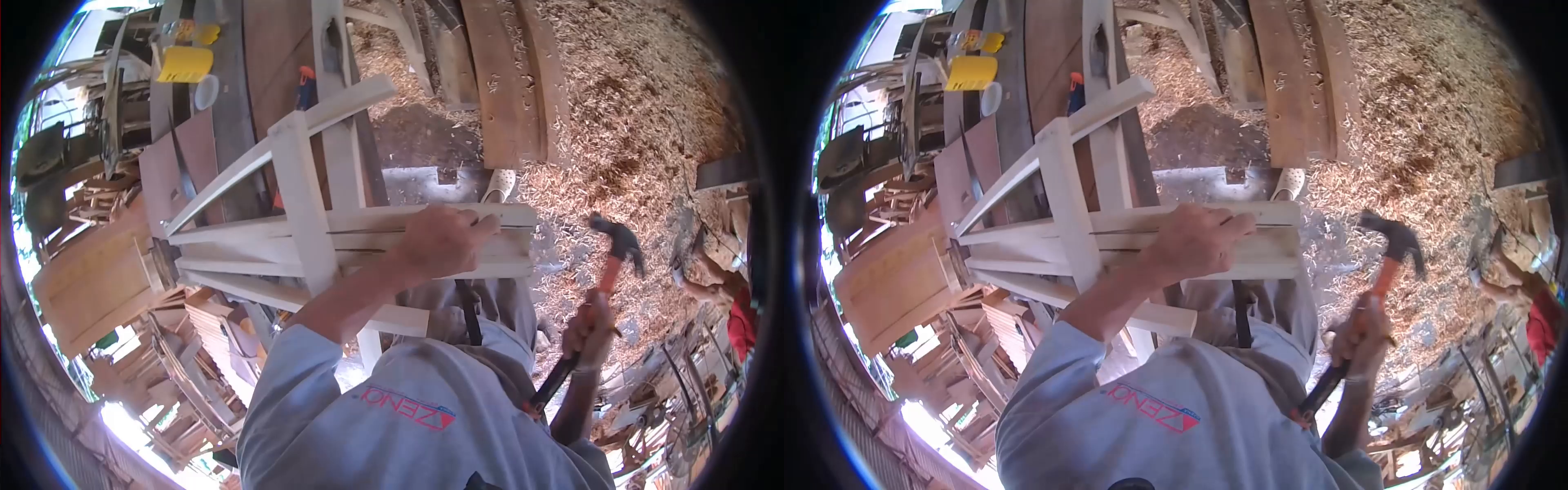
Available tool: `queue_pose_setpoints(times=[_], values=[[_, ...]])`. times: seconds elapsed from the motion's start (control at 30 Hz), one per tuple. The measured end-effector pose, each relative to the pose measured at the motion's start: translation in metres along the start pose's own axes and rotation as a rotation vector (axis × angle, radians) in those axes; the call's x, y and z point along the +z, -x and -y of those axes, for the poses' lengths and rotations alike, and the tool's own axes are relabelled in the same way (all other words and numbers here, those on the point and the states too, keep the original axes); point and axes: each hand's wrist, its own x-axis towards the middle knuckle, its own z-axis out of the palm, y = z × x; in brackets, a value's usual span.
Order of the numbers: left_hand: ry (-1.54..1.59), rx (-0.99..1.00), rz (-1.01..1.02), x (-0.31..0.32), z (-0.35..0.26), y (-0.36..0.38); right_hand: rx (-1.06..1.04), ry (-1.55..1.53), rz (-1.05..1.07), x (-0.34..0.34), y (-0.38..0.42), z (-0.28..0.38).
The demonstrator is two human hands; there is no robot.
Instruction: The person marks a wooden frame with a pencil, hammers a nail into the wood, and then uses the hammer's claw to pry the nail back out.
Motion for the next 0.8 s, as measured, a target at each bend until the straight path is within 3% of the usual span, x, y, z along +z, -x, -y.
queue_pose_setpoints(times=[0.1, 0.17, 0.2, 0.23, 0.33, 0.43, 0.47, 0.5, 0.57, 0.63, 0.7, 0.73, 0.77, 0.8], values=[[0.011, -0.004, -0.01, -0.001, -0.001, -0.002, -0.114, -0.064, 0.006, -0.007, -0.007, -0.004], [0.022, -0.019, -0.019, -0.001, 0.001, 0.0, 0.144, 0.282, -0.11, 0.023, 0.009, -0.03], [0.037, -0.016, -0.041, -0.001, 0.002, -0.002, 0.08, 0.084, 0.177, 0.029, 0.01, -0.025], [0.033, -0.014, -0.041, 0.0, 0.003, -0.003, 0.029, 0.135, 0.107, 0.023, 0.006, -0.016], [0.024, 0.003, -0.027, 0.002, 0.004, -0.001, -0.069, -0.094, 0.033, -0.006, -0.01, -0.001], [0.003, -0.034, -0.007, 0.003, 0.001, -0.001, 0.012, 0.059, -0.024, 0.012, -0.004, -0.033], [0.011, -0.026, -0.03, 0.0, 0.003, -0.004, 0.001, 0.105, 0.226, 0.034, 0.009, -0.036], [0.025, -0.028, -0.054, -0.001, 0.002, -0.003, 0.001, 0.102, 0.224, 0.033, 0.008, -0.026], [0.038, -0.034, -0.032, -0.001, 0.003, -0.002, -0.035, -0.012, -0.002, 0.021, 0.0, -0.009], [0.06, -0.038, -0.016, -0.001, 0.003, -0.003, -0.102, -0.133, 0.086, 0.003, -0.01, 0.001], [0.068, -0.056, 0.007, -0.002, 0.001, -0.003, -0.02, 0.079, -0.045, 0.016, -0.001, -0.016], [0.059, -0.045, 0.004, -0.003, 0.003, -0.004, 0.13, 0.22, 0.072, 0.039, 0.013, -0.018], [0.051, -0.029, -0.015, -0.002, 0.004, -0.004, 0.003, 0.115, 0.175, 0.04, 0.011, -0.027], [0.045, -0.024, -0.038, -0.001, 0.004, -0.003, 0.04, 0.076, 0.129, 0.033, 0.008, -0.018]])
